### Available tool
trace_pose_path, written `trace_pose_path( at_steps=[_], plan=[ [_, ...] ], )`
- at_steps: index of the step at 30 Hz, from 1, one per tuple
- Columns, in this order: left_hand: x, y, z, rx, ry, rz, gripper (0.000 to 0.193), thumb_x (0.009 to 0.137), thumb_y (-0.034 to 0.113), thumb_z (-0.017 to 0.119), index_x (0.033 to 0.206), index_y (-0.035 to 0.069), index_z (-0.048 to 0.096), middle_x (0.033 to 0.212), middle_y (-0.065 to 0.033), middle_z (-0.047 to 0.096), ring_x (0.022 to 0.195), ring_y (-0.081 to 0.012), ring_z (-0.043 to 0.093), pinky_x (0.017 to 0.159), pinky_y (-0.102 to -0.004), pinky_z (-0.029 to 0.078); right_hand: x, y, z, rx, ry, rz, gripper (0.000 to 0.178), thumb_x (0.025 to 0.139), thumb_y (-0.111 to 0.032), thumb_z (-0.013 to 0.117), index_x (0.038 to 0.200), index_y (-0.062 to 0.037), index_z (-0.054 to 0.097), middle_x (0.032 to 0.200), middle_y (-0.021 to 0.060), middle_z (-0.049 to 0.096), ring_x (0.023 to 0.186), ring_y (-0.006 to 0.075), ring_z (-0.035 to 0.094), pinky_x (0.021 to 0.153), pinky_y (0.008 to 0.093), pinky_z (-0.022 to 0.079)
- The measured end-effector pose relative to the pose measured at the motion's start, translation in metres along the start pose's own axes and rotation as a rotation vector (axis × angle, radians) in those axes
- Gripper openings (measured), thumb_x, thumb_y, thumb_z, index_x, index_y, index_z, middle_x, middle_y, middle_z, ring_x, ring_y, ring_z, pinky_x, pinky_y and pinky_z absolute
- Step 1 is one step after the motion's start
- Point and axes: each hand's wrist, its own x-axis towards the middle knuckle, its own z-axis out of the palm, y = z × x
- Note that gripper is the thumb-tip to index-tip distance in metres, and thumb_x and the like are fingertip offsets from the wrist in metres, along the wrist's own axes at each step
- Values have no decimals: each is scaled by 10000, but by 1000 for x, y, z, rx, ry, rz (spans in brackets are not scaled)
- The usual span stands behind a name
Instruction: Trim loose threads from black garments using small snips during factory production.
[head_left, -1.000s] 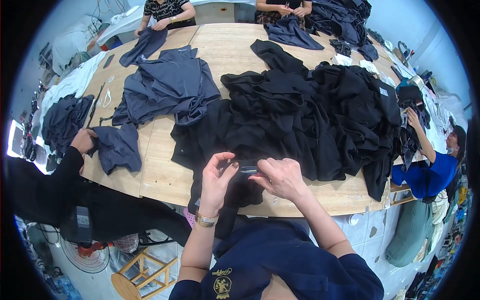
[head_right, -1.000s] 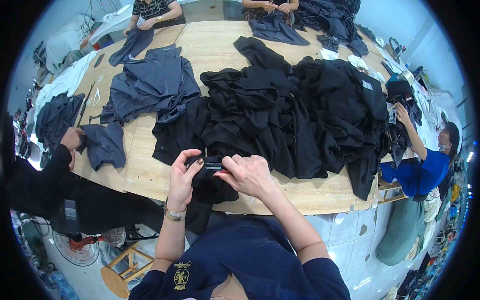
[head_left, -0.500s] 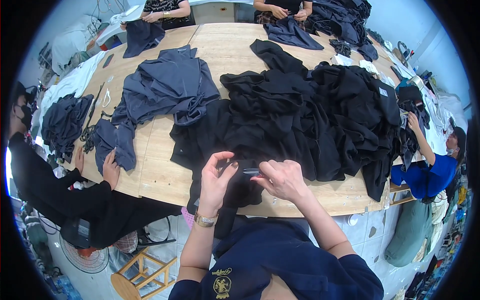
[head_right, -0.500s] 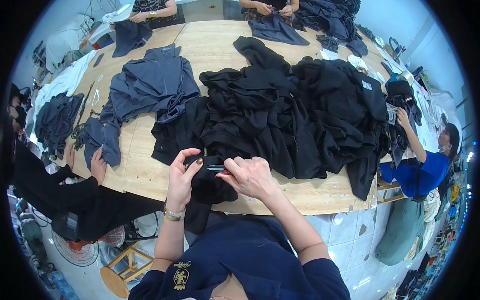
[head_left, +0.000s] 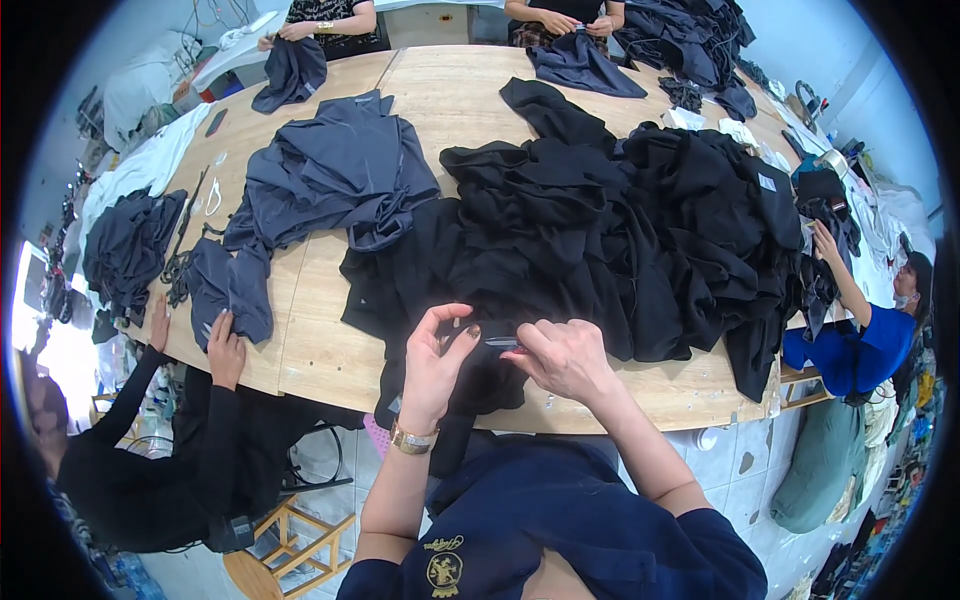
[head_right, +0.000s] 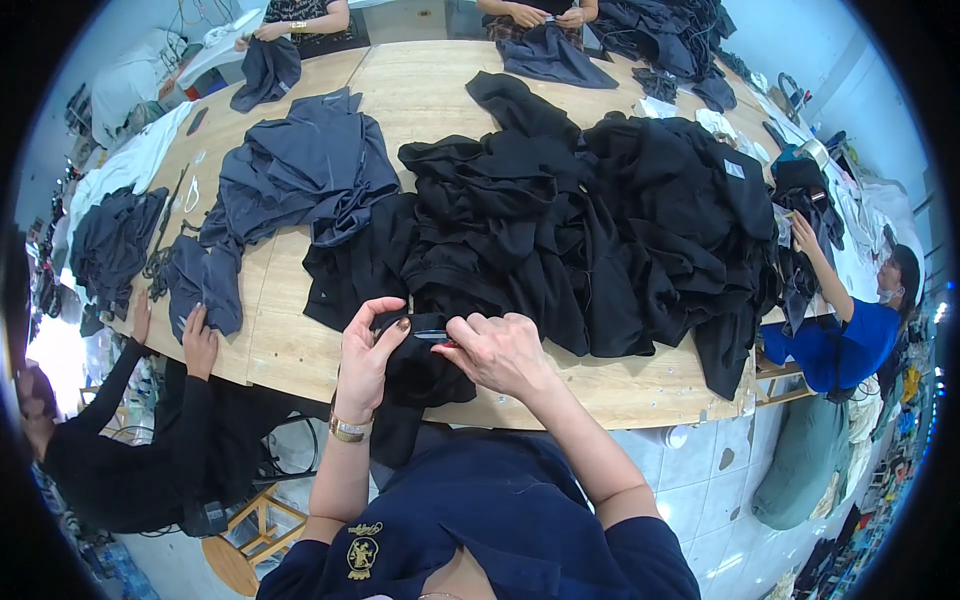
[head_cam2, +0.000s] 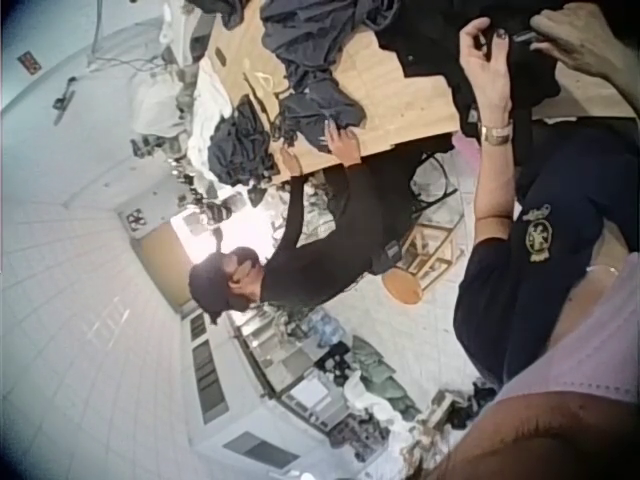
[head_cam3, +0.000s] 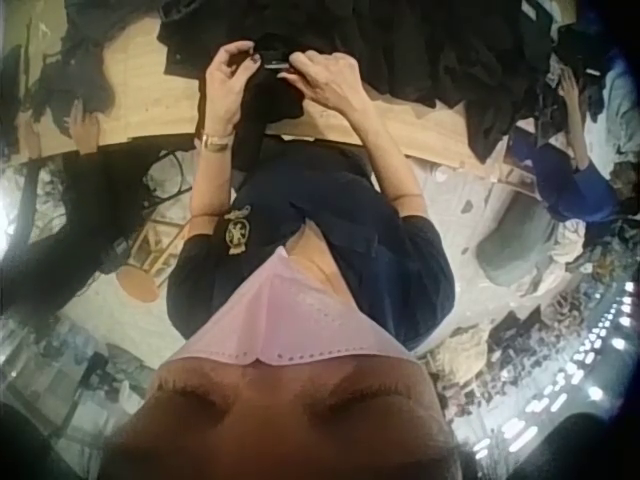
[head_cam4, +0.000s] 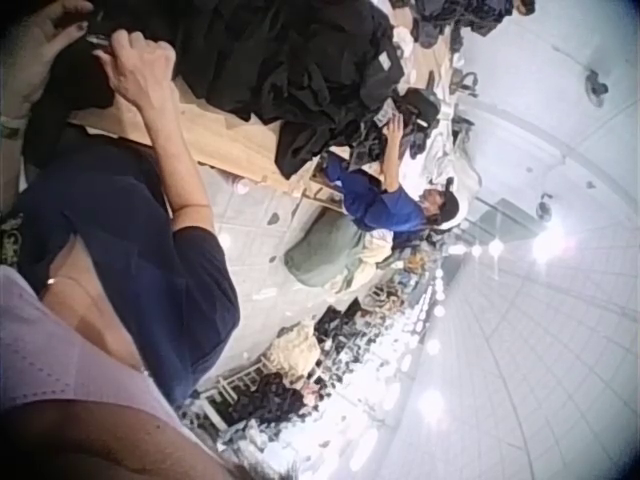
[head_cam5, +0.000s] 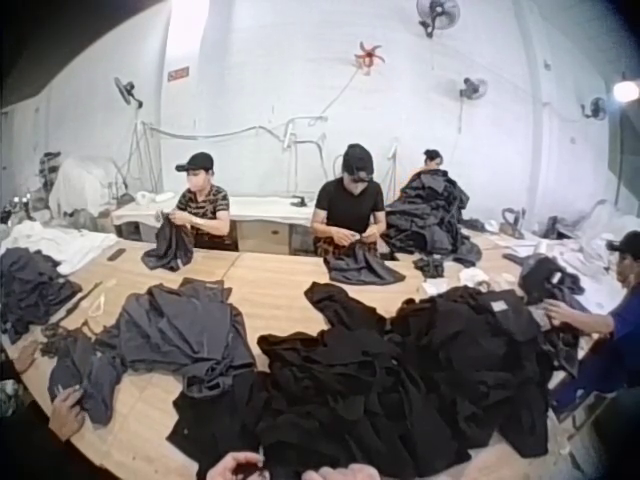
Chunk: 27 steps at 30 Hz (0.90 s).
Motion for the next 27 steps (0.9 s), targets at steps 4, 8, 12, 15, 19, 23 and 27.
trace_pose_path(
  at_steps=[4,8,12,15,19,23,27],
  plan=[
    [2,-2,-2,20,0,-10,244,834,-28,604,1069,3,545,894,-6,592,771,-34,567,664,-154,450,0,2,2,34,-14,46,272,780,-305,687,742,-89,525,603,40,537,505,207,557,472,302,410],
    [1,-3,-4,30,18,3,251,832,-31,605,1074,0,543,916,-1,583,779,-31,562,673,-156,446,-4,-2,4,420,56,422,194,826,-187,637,883,-47,516,624,117,556,543,259,585,523,321,446],
    [2,1,-1,15,-5,10,252,839,-25,601,1082,-4,536,939,-9,581,791,-36,562,689,-159,447,2,9,26,928,103,439,257,828,-153,646,950,-39,451,815,66,536,737,147,514,678,266,424],
    [1,9,4,50,-30,52,242,817,-16,622,1051,-2,558,910,-19,605,794,-52,570,708,-171,455,8,9,33,1083,51,332,330,775,-102,678,951,-36,407,828,81,507,708,161,488,661,276,418],
    [0,14,-5,966,190,648,203,633,-85,576,767,58,631,799,-80,604,819,-270,558,729,-351,458,6,8,32,747,116,411,326,671,62,612,906,-35,408,827,108,489,675,235,505,620,306,425],
    [-3,0,-23,1007,357,736,169,602,-99,549,681,49,559,767,-82,530,783,-265,523,699,-363,439,-2,12,35,313,354,61,422,525,112,626,859,-34,412,839,134,492,668,306,504,586,356,429],
    [-8,-21,-44,1116,448,747,161,605,-101,546,683,40,542,775,-96,517,803,-274,519,704,-370,438,-24,10,50,283,339,52,428,515,112,627,858,-38,421,844,135,493,672,299,509,580,354,428]
  ],
)
